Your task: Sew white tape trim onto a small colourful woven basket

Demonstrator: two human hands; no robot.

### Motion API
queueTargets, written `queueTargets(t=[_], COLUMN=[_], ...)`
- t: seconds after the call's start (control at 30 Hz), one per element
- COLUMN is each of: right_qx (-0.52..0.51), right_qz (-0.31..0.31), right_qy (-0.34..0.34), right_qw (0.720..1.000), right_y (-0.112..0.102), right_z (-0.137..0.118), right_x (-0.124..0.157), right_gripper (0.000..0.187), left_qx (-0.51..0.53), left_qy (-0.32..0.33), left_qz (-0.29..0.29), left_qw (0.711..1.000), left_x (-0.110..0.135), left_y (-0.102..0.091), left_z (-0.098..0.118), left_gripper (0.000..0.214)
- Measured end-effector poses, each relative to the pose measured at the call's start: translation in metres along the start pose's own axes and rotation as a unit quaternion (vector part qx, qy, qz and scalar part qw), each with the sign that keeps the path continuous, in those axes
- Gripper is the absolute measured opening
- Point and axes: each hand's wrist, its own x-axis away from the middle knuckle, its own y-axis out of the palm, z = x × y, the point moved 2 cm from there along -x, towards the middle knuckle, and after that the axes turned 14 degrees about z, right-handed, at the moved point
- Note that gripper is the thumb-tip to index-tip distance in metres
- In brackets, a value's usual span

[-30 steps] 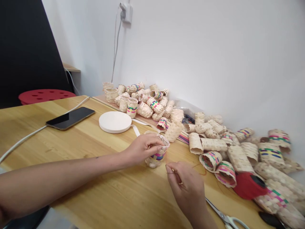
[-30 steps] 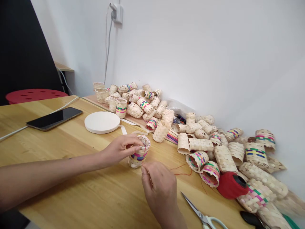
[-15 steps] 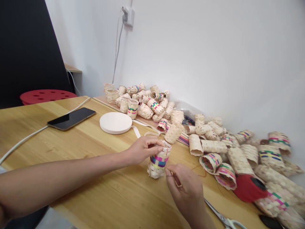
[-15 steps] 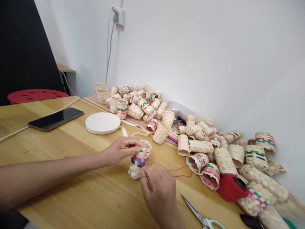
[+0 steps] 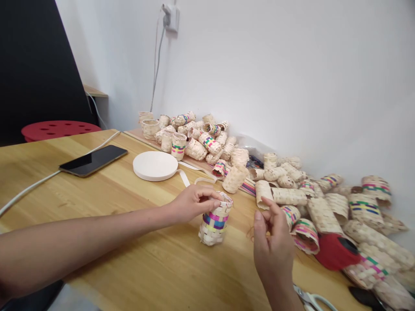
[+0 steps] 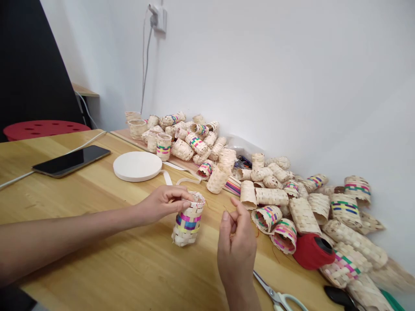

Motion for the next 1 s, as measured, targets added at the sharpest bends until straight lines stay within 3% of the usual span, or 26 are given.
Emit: queueTargets(t=[0.33, 0.67, 1.0], right_qx=[-0.119, -0.121, -0.116], right_qz=[-0.093, -0.095, -0.097], right_qy=[-0.146, -0.115, -0.126], right_qw=[0.978, 0.981, 0.980], right_y=[0.013, 0.015, 0.014], right_z=[-0.008, -0.007, -0.009], right_x=[0.014, 0.016, 0.014], right_gripper=[0.013, 0.016, 0.017], left_qx=[-0.104, -0.138, -0.171], left_qy=[0.174, 0.181, 0.209], left_qz=[0.009, 0.018, 0.023], left_qw=[0.979, 0.973, 0.963], left_x=[0.005, 0.007, 0.007], left_y=[0.003, 0.003, 0.003], left_z=[0.014, 0.015, 0.015], left_gripper=[0.015, 0.014, 0.014])
